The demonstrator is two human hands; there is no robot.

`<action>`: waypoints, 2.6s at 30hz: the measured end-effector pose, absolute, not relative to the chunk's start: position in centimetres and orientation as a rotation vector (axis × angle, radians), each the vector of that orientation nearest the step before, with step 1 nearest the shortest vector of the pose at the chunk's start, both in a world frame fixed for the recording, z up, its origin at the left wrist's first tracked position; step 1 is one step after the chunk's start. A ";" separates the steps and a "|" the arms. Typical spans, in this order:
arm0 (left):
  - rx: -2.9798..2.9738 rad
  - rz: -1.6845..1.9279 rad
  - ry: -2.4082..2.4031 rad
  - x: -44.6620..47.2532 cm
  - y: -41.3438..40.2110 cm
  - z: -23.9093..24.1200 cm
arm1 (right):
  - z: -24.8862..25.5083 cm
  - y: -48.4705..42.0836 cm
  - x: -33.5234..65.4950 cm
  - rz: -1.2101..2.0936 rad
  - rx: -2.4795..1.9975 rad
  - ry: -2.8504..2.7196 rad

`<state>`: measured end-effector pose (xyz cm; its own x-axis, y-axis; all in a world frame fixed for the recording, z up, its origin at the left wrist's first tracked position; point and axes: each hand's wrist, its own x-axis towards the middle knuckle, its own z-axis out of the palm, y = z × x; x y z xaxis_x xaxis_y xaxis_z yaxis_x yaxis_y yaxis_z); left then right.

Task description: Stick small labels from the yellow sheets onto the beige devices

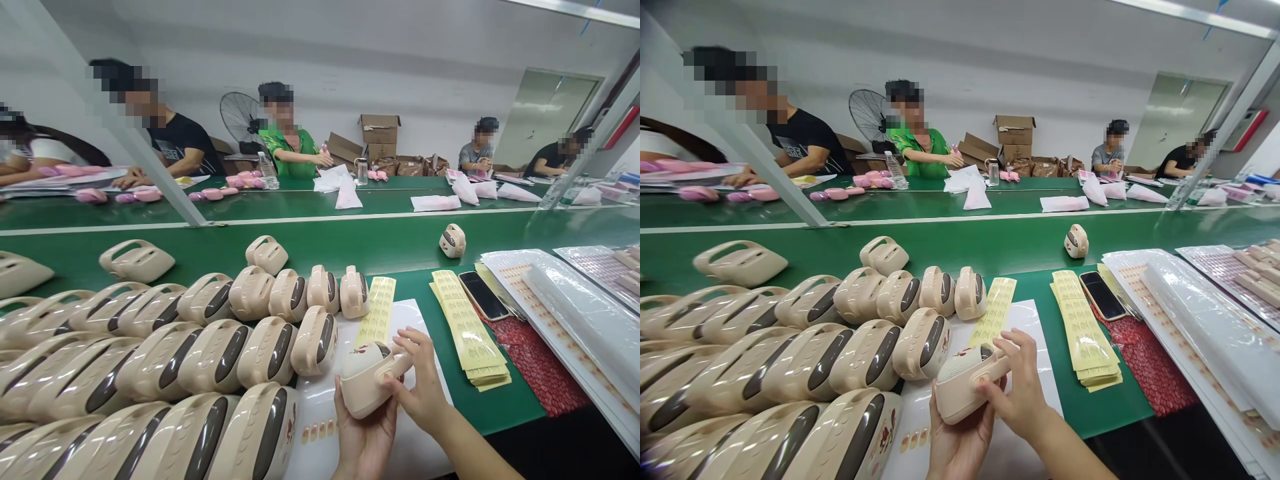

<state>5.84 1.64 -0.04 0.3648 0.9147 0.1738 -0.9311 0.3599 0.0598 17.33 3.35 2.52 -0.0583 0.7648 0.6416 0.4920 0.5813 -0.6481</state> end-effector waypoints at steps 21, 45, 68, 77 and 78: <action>0.313 1.180 -0.233 4.1 1.5 -2.6 | -2.3 1.2 22.0 0.433 -1.460 -2.182; 0.324 1.231 -0.191 4.6 1.4 -1.5 | 1.1 1.5 21.5 0.635 -1.281 -2.001; 0.043 1.249 0.084 5.3 0.7 0.6 | 4.0 0.8 20.2 -0.069 -0.892 -2.388; -0.074 1.203 0.219 5.3 0.8 1.7 | 6.0 1.6 20.4 -0.161 -0.759 -2.501; -0.086 1.192 0.224 5.3 0.8 1.7 | 6.2 1.6 20.4 -0.171 -0.749 -2.522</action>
<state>5.34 0.81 1.71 0.3509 0.9108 -0.2177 -0.9277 0.3698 0.0517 20.37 1.65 6.21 -0.7237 0.4783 0.4975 0.5411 0.8407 -0.0211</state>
